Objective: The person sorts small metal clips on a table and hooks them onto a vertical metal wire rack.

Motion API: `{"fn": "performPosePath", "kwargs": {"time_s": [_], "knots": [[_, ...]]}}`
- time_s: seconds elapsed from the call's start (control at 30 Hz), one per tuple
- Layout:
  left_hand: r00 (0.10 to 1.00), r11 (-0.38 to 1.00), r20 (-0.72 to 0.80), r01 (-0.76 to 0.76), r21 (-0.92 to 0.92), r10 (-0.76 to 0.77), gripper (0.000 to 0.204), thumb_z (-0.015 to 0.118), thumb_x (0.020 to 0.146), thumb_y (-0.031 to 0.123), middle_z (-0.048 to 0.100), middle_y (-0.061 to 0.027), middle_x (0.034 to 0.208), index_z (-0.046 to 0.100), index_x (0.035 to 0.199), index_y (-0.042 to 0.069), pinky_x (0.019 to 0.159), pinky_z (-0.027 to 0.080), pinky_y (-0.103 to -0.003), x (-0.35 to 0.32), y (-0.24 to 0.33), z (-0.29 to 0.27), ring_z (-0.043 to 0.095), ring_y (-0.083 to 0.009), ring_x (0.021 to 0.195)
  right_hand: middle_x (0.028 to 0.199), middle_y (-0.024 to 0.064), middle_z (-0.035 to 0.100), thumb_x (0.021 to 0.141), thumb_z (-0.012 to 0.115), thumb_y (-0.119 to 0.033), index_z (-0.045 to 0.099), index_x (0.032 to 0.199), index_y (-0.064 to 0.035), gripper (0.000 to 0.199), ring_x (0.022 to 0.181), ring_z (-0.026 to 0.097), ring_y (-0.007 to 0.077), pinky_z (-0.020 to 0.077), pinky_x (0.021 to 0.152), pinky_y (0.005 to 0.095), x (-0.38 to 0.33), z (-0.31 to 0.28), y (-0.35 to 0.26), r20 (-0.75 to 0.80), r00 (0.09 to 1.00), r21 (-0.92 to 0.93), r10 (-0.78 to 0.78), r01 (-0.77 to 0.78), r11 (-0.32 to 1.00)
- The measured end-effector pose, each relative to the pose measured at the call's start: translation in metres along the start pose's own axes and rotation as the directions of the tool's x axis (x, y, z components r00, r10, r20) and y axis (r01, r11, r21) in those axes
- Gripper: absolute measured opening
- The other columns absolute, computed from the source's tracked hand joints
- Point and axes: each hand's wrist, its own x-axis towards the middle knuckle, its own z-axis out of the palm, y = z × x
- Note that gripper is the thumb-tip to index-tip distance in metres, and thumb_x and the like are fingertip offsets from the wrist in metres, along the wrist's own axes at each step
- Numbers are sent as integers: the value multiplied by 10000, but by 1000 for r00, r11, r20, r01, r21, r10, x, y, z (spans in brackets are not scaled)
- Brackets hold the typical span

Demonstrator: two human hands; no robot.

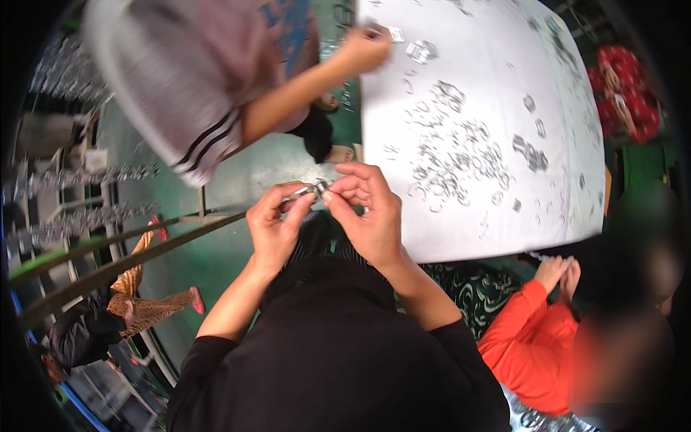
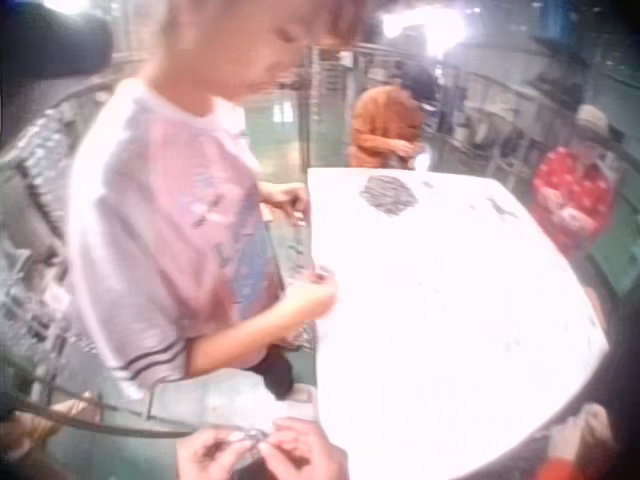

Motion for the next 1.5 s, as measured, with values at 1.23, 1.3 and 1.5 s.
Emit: {"fn": "performPosePath", "kwargs": {"time_s": [1.23,1.3,1.5], "knots": [[368,678,-569,-385,626,735,171,522,800,-110,622,-139,889,553,941,-18,739,485,-324,62,79,-317,599,-241,807,842,-3,608,865,598,-47,658,1038,-32,183,714,544,56,457,603,201,353,416,-175,171,739,419,-652,545,727],[311,545,-447,-465,698,838,187,537,789,-112,623,-140,897,545,949,-17,731,497,-340,101,100,-321,612,-260,803,829,-10,610,860,605,-55,669,1021,-41,174,708,541,50,443,594,196,379,423,-182,147,748,447,-648,534,718],[313,406,-283,-469,784,907,217,570,765,-118,634,-123,882,562,950,-3,714,505,-326,168,134,-329,622,-258,791,746,-21,609,844,602,-21,677,972,-28,149,620,495,35,416,563,190,435,450,-205,115,765,483,-633,514,709]]}}
